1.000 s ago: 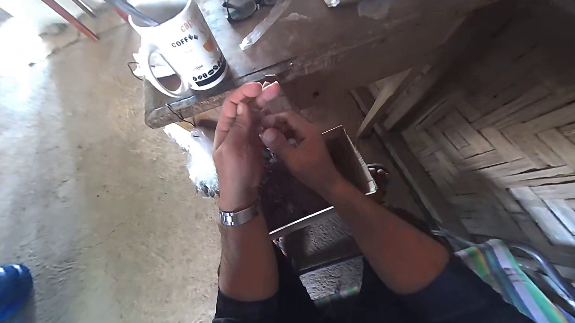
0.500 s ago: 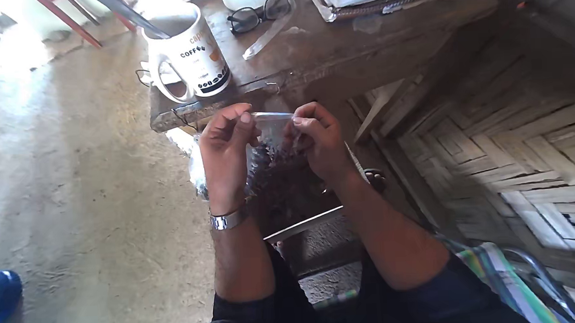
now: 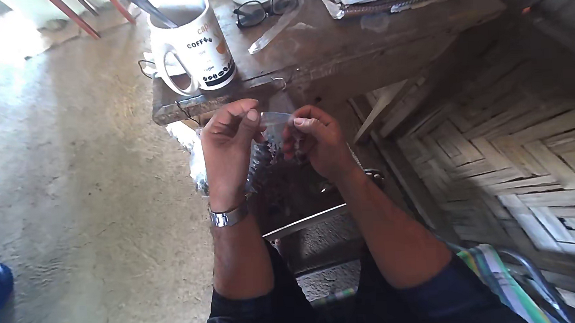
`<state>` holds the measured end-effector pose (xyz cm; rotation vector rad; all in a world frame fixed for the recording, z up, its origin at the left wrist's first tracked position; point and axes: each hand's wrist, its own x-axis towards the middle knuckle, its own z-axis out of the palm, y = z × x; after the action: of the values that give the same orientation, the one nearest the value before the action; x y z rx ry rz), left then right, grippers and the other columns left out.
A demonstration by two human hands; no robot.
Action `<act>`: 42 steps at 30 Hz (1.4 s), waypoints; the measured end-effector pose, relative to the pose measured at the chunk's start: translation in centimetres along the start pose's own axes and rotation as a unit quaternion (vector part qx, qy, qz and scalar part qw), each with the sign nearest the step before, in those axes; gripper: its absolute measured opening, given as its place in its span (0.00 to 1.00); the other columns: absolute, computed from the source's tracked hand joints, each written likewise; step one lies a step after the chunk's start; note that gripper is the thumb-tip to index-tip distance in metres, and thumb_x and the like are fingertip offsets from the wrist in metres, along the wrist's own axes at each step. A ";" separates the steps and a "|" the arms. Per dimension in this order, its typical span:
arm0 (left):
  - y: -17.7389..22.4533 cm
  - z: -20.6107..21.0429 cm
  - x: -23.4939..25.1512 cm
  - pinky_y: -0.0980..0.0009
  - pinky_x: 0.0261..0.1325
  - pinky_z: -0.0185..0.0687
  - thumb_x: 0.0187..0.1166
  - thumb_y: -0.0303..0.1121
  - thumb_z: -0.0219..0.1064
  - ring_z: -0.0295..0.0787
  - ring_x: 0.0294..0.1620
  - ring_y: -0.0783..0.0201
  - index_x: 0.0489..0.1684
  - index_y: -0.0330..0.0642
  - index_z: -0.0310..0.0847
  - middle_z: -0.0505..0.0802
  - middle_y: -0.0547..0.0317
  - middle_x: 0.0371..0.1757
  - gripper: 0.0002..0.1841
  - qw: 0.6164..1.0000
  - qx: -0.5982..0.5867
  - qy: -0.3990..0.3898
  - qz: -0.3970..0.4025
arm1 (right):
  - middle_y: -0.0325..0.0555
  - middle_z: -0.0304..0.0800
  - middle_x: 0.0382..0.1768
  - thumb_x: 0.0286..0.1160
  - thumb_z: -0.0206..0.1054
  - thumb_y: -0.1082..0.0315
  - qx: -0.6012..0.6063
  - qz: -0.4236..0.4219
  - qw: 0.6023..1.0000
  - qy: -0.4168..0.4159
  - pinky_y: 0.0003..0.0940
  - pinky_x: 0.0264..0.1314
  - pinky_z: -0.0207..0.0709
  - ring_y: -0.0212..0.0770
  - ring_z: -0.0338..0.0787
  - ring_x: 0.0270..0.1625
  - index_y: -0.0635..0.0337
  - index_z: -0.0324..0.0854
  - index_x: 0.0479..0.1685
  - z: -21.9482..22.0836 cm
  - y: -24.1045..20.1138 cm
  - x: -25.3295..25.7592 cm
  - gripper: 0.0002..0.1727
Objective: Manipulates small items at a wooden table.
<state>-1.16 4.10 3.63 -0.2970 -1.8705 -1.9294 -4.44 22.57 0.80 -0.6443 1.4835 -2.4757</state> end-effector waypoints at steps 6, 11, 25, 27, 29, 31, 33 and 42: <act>0.4 1.0 -0.1 0.69 0.38 0.91 0.81 0.28 0.71 0.91 0.36 0.64 0.60 0.37 0.86 0.95 0.57 0.43 0.13 0.992 0.116 -0.047 -0.004 | 0.50 0.91 0.39 0.85 0.66 0.69 -0.148 -0.040 0.988 -0.005 0.30 0.28 0.87 0.38 0.90 0.31 0.70 0.82 0.58 0.7 -0.7 0.0 0.13; -0.6 2.2 0.7 0.65 0.40 0.93 0.81 0.27 0.71 0.93 0.37 0.60 0.68 0.35 0.80 0.95 0.54 0.43 0.19 0.997 0.078 -0.022 0.005 | 0.45 0.90 0.33 0.82 0.69 0.69 -0.205 -0.080 0.972 0.086 0.26 0.26 0.82 0.33 0.86 0.27 0.67 0.86 0.52 0.1 -0.5 0.7 0.10; -2.6 4.7 2.2 0.65 0.33 0.93 0.77 0.25 0.74 0.92 0.32 0.59 0.54 0.33 0.80 0.94 0.52 0.38 0.12 0.999 0.025 0.037 0.024 | 0.46 0.89 0.30 0.86 0.64 0.68 -0.188 -0.081 0.964 0.171 0.27 0.20 0.81 0.36 0.85 0.23 0.67 0.84 0.52 -0.2 -0.5 2.2 0.10; -2.7 4.9 2.3 0.64 0.32 0.93 0.77 0.25 0.75 0.93 0.31 0.58 0.54 0.33 0.80 0.94 0.51 0.38 0.13 0.998 0.018 0.049 0.020 | 0.46 0.89 0.29 0.86 0.64 0.67 -0.189 -0.076 0.963 0.177 0.27 0.20 0.80 0.36 0.85 0.22 0.67 0.84 0.52 -0.2 -0.4 2.4 0.10; -2.9 5.0 2.3 0.64 0.31 0.93 0.76 0.25 0.75 0.93 0.30 0.58 0.53 0.33 0.79 0.94 0.51 0.36 0.13 0.998 0.010 0.056 0.020 | 0.46 0.89 0.29 0.86 0.65 0.67 -0.187 -0.067 0.963 0.182 0.27 0.19 0.80 0.36 0.85 0.22 0.67 0.84 0.53 -0.3 -0.4 2.6 0.11; -2.9 5.1 2.3 0.65 0.31 0.93 0.76 0.25 0.75 0.93 0.30 0.58 0.53 0.33 0.79 0.94 0.51 0.36 0.13 0.998 0.011 0.057 0.015 | 0.46 0.89 0.29 0.86 0.65 0.67 -0.180 -0.059 0.964 0.189 0.26 0.19 0.79 0.36 0.85 0.22 0.67 0.84 0.52 -0.3 -0.3 2.7 0.10; -2.9 5.2 2.3 0.66 0.30 0.92 0.75 0.24 0.76 0.93 0.29 0.59 0.53 0.33 0.79 0.95 0.52 0.36 0.14 0.998 0.011 0.057 0.012 | 0.47 0.89 0.29 0.86 0.65 0.67 -0.174 -0.046 0.964 0.194 0.26 0.18 0.79 0.35 0.85 0.22 0.67 0.84 0.51 -0.3 -0.3 2.7 0.10; -3.2 5.3 2.4 0.65 0.27 0.92 0.74 0.25 0.77 0.93 0.26 0.58 0.49 0.34 0.79 0.94 0.52 0.33 0.12 0.997 0.015 0.076 0.004 | 0.46 0.89 0.28 0.85 0.65 0.65 -0.161 -0.007 0.966 0.202 0.26 0.17 0.78 0.35 0.84 0.20 0.66 0.85 0.50 -0.3 0.0 2.9 0.11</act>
<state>-5.48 8.94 2.18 -0.1428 -1.7939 -1.8624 -7.18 21.72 1.52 -0.1936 2.0609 -2.5006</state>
